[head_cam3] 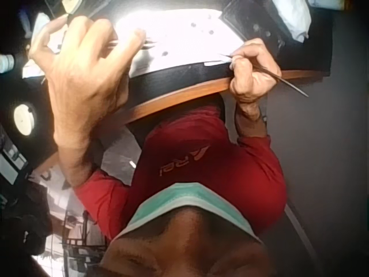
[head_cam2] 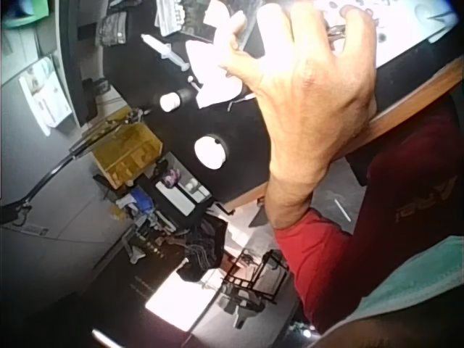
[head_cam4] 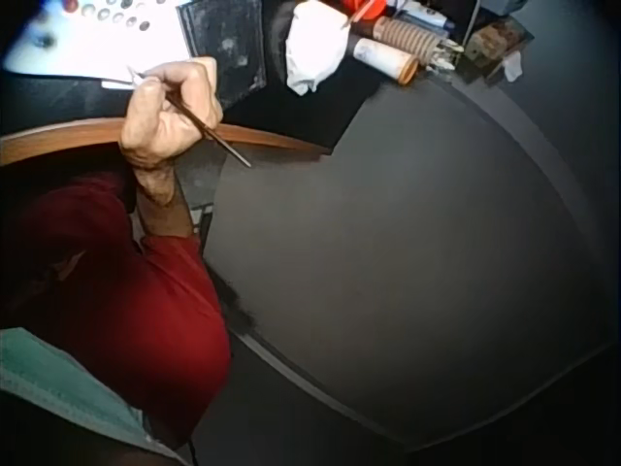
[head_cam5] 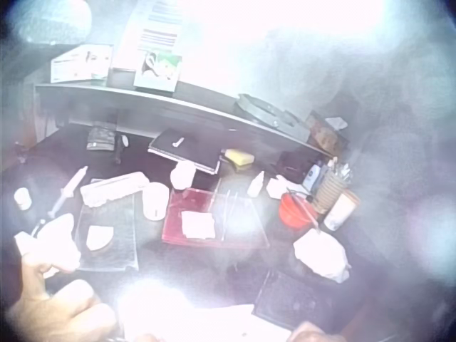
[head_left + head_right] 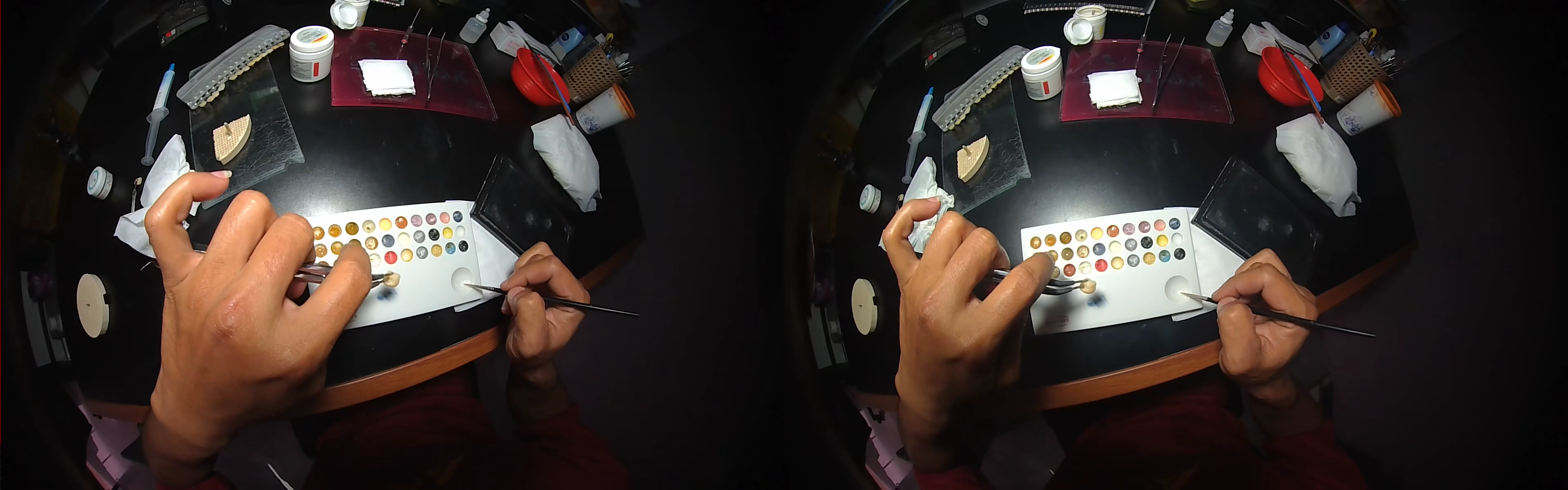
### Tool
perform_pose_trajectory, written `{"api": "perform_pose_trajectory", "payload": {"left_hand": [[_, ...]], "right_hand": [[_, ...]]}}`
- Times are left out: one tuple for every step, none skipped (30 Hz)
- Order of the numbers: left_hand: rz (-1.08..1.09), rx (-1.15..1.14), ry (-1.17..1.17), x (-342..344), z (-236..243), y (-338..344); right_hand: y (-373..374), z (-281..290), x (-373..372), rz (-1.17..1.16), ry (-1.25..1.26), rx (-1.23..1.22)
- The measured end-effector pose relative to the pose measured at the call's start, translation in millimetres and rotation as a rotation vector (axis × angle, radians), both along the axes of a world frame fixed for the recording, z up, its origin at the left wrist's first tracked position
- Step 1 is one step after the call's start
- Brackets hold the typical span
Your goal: The person places a stain palette on the desk, holds a dental crown using tweezers, and applies color to the crown with a fine brush.
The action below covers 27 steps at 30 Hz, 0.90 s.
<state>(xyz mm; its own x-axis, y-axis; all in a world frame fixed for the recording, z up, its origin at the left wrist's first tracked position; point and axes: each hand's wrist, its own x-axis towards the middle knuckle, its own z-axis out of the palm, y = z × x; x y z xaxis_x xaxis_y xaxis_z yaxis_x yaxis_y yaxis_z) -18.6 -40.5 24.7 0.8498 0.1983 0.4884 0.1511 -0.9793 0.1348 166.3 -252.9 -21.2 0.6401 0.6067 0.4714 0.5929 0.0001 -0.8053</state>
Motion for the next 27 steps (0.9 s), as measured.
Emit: {"api": "perform_pose_trajectory", "payload": {"left_hand": [[0.000, 0.000, 0.002, 0, 0, 1], [-0.002, 0.001, 0.005, 1, 0, 2], [-0.006, 0.005, 0.005, 0, 0, 2], [-0.006, 0.006, 0.003, 0, 1, 2], [-0.011, 0.005, 0.003, -1, 2, 2], [-0.015, 0.004, 0.005, 0, 1, 3], [-0.014, 0.005, 0.006, 0, 1, 3], [-0.024, -0.005, 0.009, 1, 2, 4], [-0.027, -0.011, 0.014, -1, 3, 4], [-0.016, -0.003, 0.018, -2, 4, 4], [-0.021, -0.007, 0.010, -3, 4, 3], [-0.034, -0.015, 0.000, -2, 2, 3], [-0.067, -0.005, 0.003, -2, 0, 5], [-0.061, -0.001, 0.006, -2, -1, 6], [-0.070, -0.021, 0.003, -2, -2, 6], [-0.079, -0.041, 0.001, -2, -4, 6], [-0.103, -0.024, -0.001, -2, -7, 10], [-0.100, -0.024, 0.000, -3, -6, 10], [-0.105, -0.044, 0.017, -3, -4, 10], [-0.110, -0.065, 0.035, -4, -3, 10], [-0.107, -0.064, 0.034, -5, -2, 11], [-0.114, -0.074, 0.043, -6, -1, 11], [-0.122, -0.084, 0.052, -6, 0, 12], [-0.117, -0.084, 0.052, -6, 0, 13], [-0.128, -0.103, 0.059, -6, 0, 13], [-0.140, -0.123, 0.065, -6, -1, 14], [-0.137, -0.122, 0.065, -7, 0, 15]], "right_hand": [[0, -1, 1, 0.003, 0.001, -0.005], [1, -1, 1, 0.005, 0.002, -0.010], [0, 0, 1, 0.005, 0.001, -0.009], [0, 1, 1, 0.008, -0.007, -0.003], [0, 2, 1, 0.011, -0.014, 0.003], [0, 1, 1, 0.011, -0.013, 0.003], [1, 1, 2, 0.016, -0.008, 0.009], [2, 1, 2, 0.022, -0.003, 0.014], [3, 2, 1, 0.032, 0.001, 0.021], [2, 4, 1, 0.038, 0.011, 0.031], [3, 6, 0, 0.046, 0.021, 0.041], [4, 6, 0, 0.051, 0.023, 0.044], [5, 7, 0, 0.116, -0.018, 0.076], [7, 9, 0, 0.182, -0.059, 0.108], [10, 13, 0, 0.234, -0.115, 0.096], [16, 18, 0, 0.240, -0.113, 0.101], [22, 21, 0, 0.308, -0.192, 0.095], [27, 28, 0, 0.374, -0.276, 0.090], [31, 34, 0, 0.401, -0.287, 0.089], [37, 37, 1, 0.403, -0.286, 0.089], [43, 41, 3, 0.463, -0.321, 0.120], [48, 42, 4, 0.522, -0.356, 0.150], [53, 42, 2, 0.540, -0.340, 0.194], [54, 41, 3, 0.545, -0.339, 0.196], [55, 41, 4, 0.558, -0.353, 0.164], [56, 40, 5, 0.570, -0.367, 0.132], [56, 40, 5, 0.573, -0.367, 0.134]]}}
